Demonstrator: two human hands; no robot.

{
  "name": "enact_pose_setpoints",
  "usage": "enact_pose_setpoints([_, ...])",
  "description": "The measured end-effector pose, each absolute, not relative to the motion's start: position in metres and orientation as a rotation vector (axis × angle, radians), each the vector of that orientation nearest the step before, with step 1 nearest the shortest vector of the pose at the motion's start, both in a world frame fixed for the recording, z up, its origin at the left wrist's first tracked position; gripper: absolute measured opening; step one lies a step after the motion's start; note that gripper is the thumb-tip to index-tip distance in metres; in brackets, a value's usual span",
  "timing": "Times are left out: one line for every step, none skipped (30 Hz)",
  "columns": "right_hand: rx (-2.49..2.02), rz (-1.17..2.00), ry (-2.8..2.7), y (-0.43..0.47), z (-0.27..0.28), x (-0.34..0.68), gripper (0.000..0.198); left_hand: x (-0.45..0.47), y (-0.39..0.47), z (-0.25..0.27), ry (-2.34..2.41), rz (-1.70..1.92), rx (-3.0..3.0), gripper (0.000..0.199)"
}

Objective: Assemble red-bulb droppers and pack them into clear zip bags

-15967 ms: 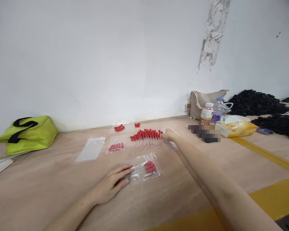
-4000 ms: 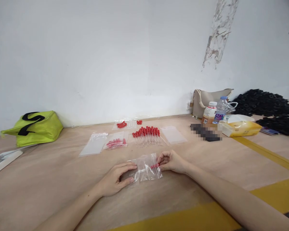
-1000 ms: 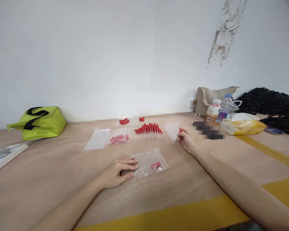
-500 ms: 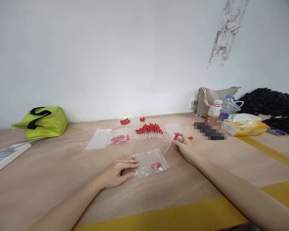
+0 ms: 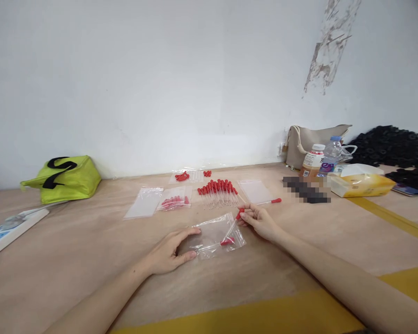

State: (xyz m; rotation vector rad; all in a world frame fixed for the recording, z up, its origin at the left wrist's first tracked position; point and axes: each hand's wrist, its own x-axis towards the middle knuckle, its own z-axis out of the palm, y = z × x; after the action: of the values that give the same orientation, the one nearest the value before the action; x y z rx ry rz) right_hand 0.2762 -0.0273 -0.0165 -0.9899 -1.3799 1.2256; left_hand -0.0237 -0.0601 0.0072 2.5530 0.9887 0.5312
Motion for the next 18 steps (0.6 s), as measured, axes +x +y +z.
enact_pose_setpoints([-0.990, 1.210, -1.436, -0.028, -0.015, 0.278, 0.035, -0.024, -0.060, 0.007, 0.993, 0.526, 2.555, 0.047])
enact_pose_setpoints([-0.993, 1.185, -1.489, -0.028, -0.013, 0.280, 0.032, -0.024, -0.060, 0.006, 0.994, 0.518, 2.559, 0.047])
enact_pose_setpoints([-0.999, 1.154, -1.532, -0.027, -0.012, 0.283, 0.030, -0.025, -0.060, 0.006, 0.992, 0.508, 2.565, 0.046])
enact_pose_setpoints([-1.009, 1.124, -1.559, -0.026, -0.011, 0.287, 0.028, -0.025, -0.060, 0.006, 0.987, 0.499, 2.571, 0.046])
enact_pose_setpoints([-1.019, 1.102, -1.565, -0.025, -0.009, 0.290, 0.026, -0.025, -0.060, 0.006, 0.983, 0.490, 2.578, 0.046])
enact_pose_setpoints([-1.028, 1.089, -1.554, -0.024, -0.008, 0.293, 0.025, -0.025, -0.060, 0.006, 0.980, 0.482, 2.585, 0.046])
enact_pose_setpoints([-1.035, 1.086, -1.539, -0.023, -0.008, 0.295, 0.025, -0.024, -0.060, 0.007, 0.982, 0.476, 2.591, 0.046])
enact_pose_setpoints([-1.040, 1.091, -1.533, -0.023, -0.008, 0.297, 0.025, -0.024, -0.060, 0.007, 0.987, 0.468, 2.594, 0.046])
enact_pose_setpoints([-1.043, 1.101, -1.545, -0.024, -0.008, 0.297, 0.025, -0.024, -0.060, 0.007, 0.993, 0.461, 2.596, 0.047])
enact_pose_setpoints([-1.045, 1.112, -1.583, -0.025, -0.008, 0.297, 0.025, -0.024, -0.060, 0.007, 0.999, 0.458, 2.597, 0.047])
enact_pose_setpoints([-1.049, 1.114, -1.643, -0.026, -0.009, 0.295, 0.025, -0.023, -0.060, 0.008, 1.002, 0.457, 2.598, 0.047])
enact_pose_setpoints([-1.054, 1.098, -1.716, -0.028, -0.010, 0.293, 0.025, -0.023, -0.060, 0.008, 1.000, 0.459, 2.599, 0.047])
enact_pose_setpoints([-1.052, 1.060, -1.792, -0.029, -0.011, 0.290, 0.024, -0.023, -0.060, 0.008, 0.996, 0.464, 2.600, 0.048])
enact_pose_setpoints([-1.041, 1.002, -1.862, -0.030, -0.013, 0.287, 0.023, -0.023, -0.059, 0.008, 0.988, 0.472, 2.601, 0.048])
enact_pose_setpoints([-1.022, 0.931, -1.920, -0.031, -0.014, 0.284, 0.022, -0.022, -0.059, 0.009, 0.976, 0.481, 2.603, 0.048])
enact_pose_setpoints([-1.000, 0.856, -1.967, -0.032, -0.015, 0.281, 0.020, -0.022, -0.059, 0.009, 0.965, 0.489, 2.605, 0.047])
enact_pose_setpoints([-0.983, 0.783, -2.003, -0.032, -0.016, 0.279, 0.019, -0.022, -0.059, 0.009, 0.956, 0.494, 2.607, 0.047])
enact_pose_setpoints([-0.978, 0.718, -2.035, -0.032, -0.017, 0.278, 0.017, -0.022, -0.059, 0.010, 0.951, 0.496, 2.610, 0.046])
